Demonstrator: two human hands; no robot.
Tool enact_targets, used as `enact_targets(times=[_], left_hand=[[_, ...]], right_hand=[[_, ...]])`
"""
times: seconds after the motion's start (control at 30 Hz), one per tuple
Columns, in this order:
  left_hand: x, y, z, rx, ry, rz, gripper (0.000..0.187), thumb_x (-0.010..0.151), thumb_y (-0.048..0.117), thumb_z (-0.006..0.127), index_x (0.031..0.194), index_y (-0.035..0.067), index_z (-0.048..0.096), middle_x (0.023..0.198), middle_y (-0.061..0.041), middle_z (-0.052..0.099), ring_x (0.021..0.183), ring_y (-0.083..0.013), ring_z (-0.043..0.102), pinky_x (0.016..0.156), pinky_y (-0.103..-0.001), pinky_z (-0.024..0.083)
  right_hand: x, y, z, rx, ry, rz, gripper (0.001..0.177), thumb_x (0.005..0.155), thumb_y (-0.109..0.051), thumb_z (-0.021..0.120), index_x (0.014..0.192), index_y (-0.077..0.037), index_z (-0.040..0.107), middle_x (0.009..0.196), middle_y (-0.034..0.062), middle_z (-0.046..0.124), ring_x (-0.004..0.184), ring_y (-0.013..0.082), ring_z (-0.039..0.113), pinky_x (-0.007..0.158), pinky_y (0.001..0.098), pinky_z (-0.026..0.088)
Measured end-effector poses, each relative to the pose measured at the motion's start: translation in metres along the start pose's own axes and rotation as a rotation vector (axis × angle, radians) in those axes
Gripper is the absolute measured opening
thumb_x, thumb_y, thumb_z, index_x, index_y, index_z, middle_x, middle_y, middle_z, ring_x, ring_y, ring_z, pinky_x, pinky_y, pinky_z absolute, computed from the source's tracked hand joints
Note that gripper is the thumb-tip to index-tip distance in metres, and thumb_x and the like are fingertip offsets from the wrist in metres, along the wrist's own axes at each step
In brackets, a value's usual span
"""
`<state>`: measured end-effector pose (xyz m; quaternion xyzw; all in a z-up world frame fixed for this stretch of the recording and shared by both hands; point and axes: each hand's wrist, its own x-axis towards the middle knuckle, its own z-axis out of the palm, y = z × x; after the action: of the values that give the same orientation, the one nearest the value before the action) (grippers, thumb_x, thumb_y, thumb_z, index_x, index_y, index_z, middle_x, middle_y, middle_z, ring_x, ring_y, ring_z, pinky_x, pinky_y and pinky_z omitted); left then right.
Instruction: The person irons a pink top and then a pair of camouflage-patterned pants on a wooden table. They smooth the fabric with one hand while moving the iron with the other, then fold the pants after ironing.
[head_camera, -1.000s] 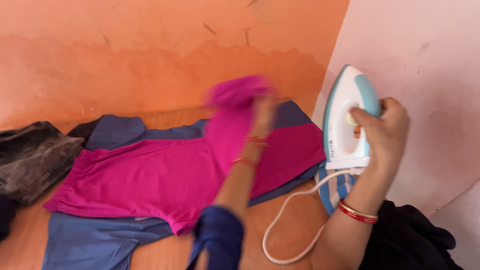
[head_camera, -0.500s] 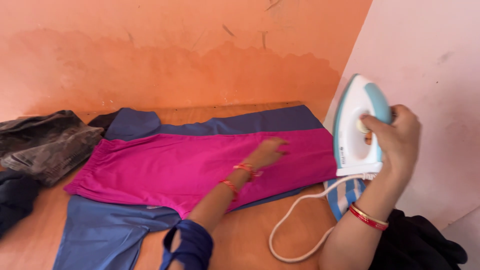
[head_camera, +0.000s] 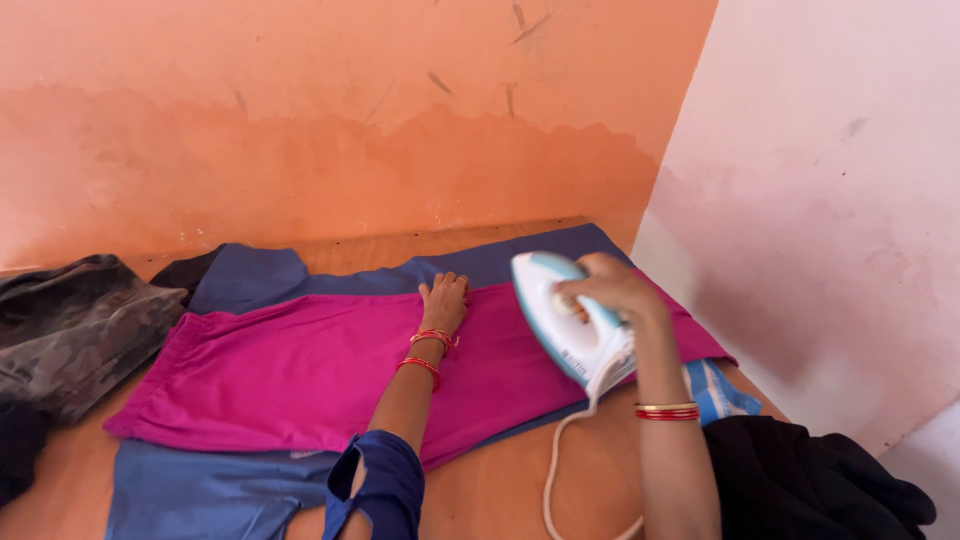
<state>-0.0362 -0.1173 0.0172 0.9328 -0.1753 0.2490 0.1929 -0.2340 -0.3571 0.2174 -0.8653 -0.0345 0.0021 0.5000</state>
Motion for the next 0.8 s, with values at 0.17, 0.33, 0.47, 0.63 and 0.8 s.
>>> enact_targets(times=[0.17,0.33,0.47,0.63,0.8], left_hand=[[0.021,-0.005,0.006,0.240,0.208,0.190,0.019,0.089,0.007,0.061,0.106,0.011,0.068,0.101,-0.004,0.064,0.105,-0.0234,0.058,0.091,-0.046,0.041],[0.017,-0.006,0.004,0.171,0.239,0.232,0.023,0.088,0.007,0.058,0.111,0.009,0.063,0.103,-0.005,0.061,0.105,-0.0254,0.057,0.086,-0.044,0.045],[-0.001,-0.014,-0.013,-0.082,0.136,0.235,0.025,0.089,0.011,0.058,0.113,0.006,0.059,0.113,-0.009,0.056,0.109,-0.0294,0.055,0.086,-0.044,0.049],[-0.029,-0.054,-0.061,-0.105,0.046,0.419,0.027,0.092,0.020,0.058,0.116,0.006,0.058,0.114,-0.011,0.054,0.107,-0.0313,0.055,0.087,-0.045,0.051],[-0.070,-0.155,-0.115,-0.040,0.005,0.332,0.034,0.093,0.027,0.058,0.124,0.016,0.069,0.125,-0.009,0.065,0.116,-0.0298,0.061,0.098,-0.043,0.050]], right_hand=[[0.017,0.001,0.042,-0.163,-0.154,0.063,0.031,0.082,-0.021,0.077,0.091,0.006,0.065,0.072,0.0142,0.071,0.054,0.0181,0.068,0.048,0.0349,0.054],[0.060,0.055,0.081,-0.805,-0.053,-0.109,0.038,0.084,-0.030,0.078,0.096,0.004,0.068,0.093,0.0249,0.070,0.086,0.0364,0.069,0.078,0.0463,0.054],[0.105,0.103,0.076,-0.864,0.108,-0.052,0.026,0.084,-0.017,0.069,0.101,0.002,0.070,0.110,0.0269,0.068,0.108,0.0433,0.066,0.092,0.0502,0.053],[0.137,0.131,0.004,-0.978,0.215,0.219,0.029,0.086,-0.007,0.064,0.113,0.000,0.074,0.124,0.0262,0.068,0.116,0.0426,0.066,0.098,0.0500,0.054],[0.157,0.140,-0.034,-0.948,0.321,0.368,0.028,0.083,-0.003,0.068,0.110,0.001,0.077,0.121,0.0248,0.071,0.115,0.0408,0.068,0.097,0.0473,0.056]])
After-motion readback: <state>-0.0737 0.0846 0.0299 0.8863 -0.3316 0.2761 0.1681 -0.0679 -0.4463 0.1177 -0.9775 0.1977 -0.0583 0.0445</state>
